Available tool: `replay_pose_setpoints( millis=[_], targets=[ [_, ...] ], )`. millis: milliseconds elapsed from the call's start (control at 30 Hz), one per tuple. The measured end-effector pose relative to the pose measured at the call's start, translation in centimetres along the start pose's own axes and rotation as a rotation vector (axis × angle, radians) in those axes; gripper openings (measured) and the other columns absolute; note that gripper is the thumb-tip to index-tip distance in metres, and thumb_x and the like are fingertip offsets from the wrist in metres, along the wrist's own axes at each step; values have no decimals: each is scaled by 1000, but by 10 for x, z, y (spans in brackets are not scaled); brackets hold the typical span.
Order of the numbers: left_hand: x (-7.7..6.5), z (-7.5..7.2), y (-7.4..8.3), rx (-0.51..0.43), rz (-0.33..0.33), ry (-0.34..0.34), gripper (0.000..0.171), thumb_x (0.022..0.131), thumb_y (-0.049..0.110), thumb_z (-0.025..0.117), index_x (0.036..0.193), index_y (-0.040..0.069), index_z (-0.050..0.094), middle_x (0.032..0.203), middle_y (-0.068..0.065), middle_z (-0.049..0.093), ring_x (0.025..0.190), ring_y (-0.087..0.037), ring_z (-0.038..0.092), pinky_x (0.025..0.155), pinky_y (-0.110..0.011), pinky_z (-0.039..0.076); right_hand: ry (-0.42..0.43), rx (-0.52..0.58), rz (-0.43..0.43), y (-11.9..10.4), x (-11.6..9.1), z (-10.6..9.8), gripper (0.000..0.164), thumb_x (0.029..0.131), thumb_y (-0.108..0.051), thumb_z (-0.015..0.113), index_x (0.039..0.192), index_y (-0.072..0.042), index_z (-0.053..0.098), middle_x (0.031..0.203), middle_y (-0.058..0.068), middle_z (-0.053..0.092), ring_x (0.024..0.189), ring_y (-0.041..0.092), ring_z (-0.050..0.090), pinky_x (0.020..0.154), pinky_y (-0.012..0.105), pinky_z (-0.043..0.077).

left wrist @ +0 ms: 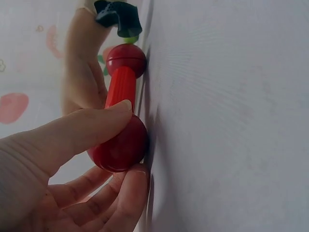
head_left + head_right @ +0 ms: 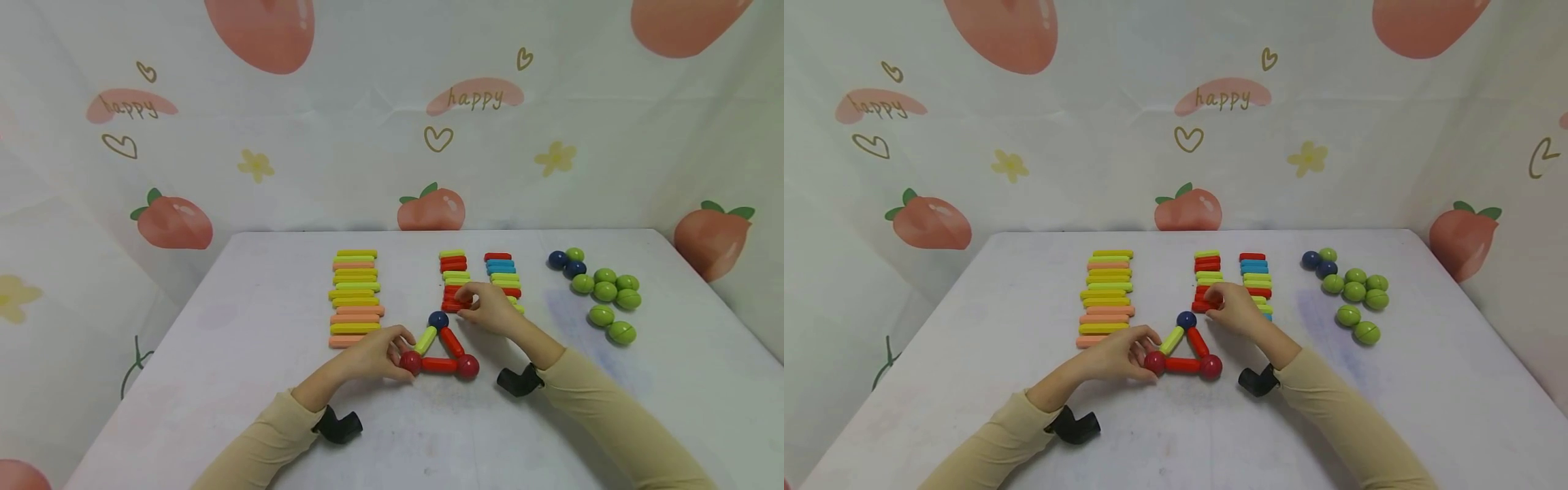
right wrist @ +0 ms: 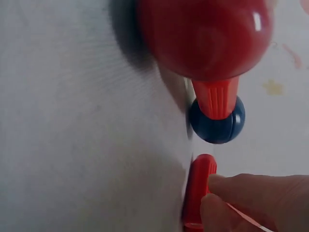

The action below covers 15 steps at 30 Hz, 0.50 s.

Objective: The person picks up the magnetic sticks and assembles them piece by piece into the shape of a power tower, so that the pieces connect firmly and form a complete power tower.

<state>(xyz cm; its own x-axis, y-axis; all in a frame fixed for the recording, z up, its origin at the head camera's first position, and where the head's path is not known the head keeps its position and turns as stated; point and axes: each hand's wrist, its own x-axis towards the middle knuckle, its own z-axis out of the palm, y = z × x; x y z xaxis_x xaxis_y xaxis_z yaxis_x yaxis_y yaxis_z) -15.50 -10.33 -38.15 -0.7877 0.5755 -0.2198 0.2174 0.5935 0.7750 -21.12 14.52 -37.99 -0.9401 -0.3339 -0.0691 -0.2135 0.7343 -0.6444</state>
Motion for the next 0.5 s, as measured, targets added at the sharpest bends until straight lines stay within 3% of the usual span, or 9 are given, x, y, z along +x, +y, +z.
replay_pose_setpoints(
  millis=[233, 400, 500],
  targets=[
    [0, -2, -5, -18, -8, 22, 42, 74, 13, 78, 110, 6, 56, 99, -6, 61, 75, -11, 56, 65, -18, 49, 9, -84, 14, -2, 0, 6, 22, 79, -5, 72, 99, -2, 63, 97, 12, 64, 89, 22, 55, 76, 32, 54],
    [1, -3, -9, -16, 7, 31, 38, 74, 13, 78, 107, 6, 59, 100, -6, 62, 71, -10, 56, 62, -17, 48, -20, -132, 60, -4, -1, 5, 27, 80, -8, 71, 105, -1, 64, 100, 13, 64, 88, 22, 55, 74, 30, 54],
    [0, -4, -10, -24, 8, 30, 37, 75, 12, 77, 106, 6, 59, 101, -6, 62, 69, -9, 55, 61, -17, 47, -35, -146, 36, -4, -3, 1, 29, 82, -10, 69, 109, 0, 63, 100, 13, 64, 88, 21, 56, 75, 31, 54]
  ],
)
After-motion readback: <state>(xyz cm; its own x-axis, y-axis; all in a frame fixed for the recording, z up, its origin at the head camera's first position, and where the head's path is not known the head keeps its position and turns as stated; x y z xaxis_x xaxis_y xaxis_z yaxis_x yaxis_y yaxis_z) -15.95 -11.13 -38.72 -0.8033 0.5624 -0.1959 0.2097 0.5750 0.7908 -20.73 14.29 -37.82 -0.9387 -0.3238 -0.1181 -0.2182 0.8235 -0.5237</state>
